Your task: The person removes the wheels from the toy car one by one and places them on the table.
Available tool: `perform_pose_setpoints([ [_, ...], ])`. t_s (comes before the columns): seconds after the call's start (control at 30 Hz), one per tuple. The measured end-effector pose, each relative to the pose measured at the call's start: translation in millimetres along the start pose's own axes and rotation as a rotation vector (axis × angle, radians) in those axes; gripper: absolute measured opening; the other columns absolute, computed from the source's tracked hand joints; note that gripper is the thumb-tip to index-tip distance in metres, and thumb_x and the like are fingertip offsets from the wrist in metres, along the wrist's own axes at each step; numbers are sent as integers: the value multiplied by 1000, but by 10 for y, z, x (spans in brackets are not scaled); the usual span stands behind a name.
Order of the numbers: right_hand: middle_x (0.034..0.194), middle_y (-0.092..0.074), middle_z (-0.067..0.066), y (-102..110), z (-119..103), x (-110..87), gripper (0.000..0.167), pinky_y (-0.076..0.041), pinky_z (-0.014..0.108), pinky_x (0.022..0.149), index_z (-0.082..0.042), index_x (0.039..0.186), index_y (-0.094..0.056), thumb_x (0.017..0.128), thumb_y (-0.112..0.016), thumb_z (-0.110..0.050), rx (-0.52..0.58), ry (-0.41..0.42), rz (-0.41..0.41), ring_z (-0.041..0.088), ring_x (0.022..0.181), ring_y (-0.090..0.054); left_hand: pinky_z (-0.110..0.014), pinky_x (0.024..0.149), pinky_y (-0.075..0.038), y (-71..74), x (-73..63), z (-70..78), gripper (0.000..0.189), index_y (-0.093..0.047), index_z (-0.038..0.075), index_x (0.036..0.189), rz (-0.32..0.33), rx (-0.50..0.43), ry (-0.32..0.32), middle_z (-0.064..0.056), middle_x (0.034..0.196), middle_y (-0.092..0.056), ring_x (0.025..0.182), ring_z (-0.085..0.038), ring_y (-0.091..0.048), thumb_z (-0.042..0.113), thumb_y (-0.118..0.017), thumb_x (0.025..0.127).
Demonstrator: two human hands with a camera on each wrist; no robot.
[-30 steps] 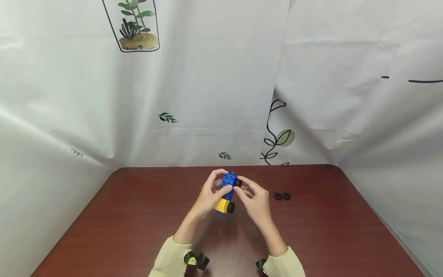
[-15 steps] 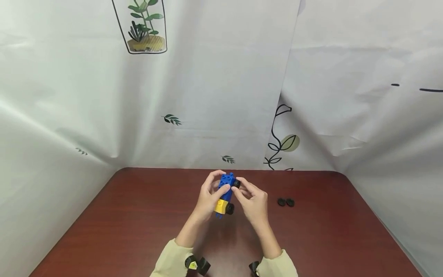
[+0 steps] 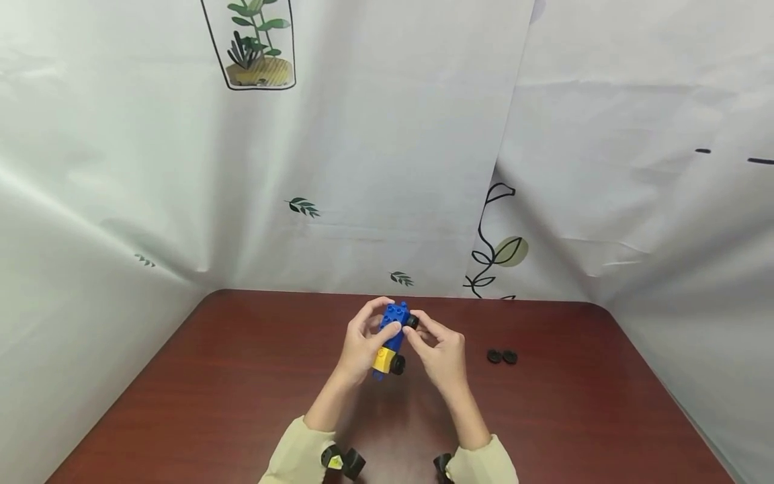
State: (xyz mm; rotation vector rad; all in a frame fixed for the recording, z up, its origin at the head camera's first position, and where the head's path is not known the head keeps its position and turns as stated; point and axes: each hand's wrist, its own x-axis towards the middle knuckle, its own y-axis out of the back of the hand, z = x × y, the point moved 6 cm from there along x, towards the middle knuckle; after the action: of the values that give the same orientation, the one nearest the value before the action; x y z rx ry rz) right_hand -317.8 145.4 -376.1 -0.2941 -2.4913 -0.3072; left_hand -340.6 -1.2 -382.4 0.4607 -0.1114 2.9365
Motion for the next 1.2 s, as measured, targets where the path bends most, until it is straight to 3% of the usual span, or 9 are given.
perform_pose_setpoints([
  [0.13,94,-75,18,1,-23,8,27,-52,9,68,-2,107,-74,80,-76,0,-76,74,4,-8,75,-64,-24,65,-56,33,7,16,37,-57,11,127,-3,7,-7,-28,103,-64,71,-10,-64,12,-67,91],
  [0.23,91,-76,17,21,15,-16,29,-52,8,68,-2,106,-74,77,-78,1,-125,100,8,-8,75,-64,-25,63,-56,113,-5,56,38,-55,7,128,32,-19,-25,-29,101,-64,69,-9,-64,10,-65,92],
  [0.43,90,-76,18,100,81,-69,29,-53,10,68,-6,106,-74,78,-78,0,-70,11,18,-13,75,-64,-26,67,-58,284,-15,140,39,-52,3,130,118,-68,-44,-32,109,-65,78,-14,-67,8,-63,93],
  [0.77,98,-72,22,93,44,-37,39,-51,7,73,-2,117,-69,78,-74,6,-25,63,18,-10,80,-62,-27,69,-58,297,-3,166,39,-52,8,131,110,-65,-33,-32,112,-64,81,-16,-66,8,-62,93],
  [0.97,101,-72,23,85,73,-4,39,-50,7,78,4,117,-65,80,-74,7,-28,18,13,-12,83,-61,-27,70,-57,329,13,201,40,-51,6,131,115,-75,-45,-32,111,-63,82,-16,-66,9,-62,93],
  [1.2,102,-71,21,151,194,-57,35,-50,7,79,3,112,-66,79,-76,3,-105,-57,40,-10,84,-59,-25,68,-56,331,-16,194,42,-49,5,133,88,-86,-29,-31,112,-63,81,-14,-65,11,-62,94],
])
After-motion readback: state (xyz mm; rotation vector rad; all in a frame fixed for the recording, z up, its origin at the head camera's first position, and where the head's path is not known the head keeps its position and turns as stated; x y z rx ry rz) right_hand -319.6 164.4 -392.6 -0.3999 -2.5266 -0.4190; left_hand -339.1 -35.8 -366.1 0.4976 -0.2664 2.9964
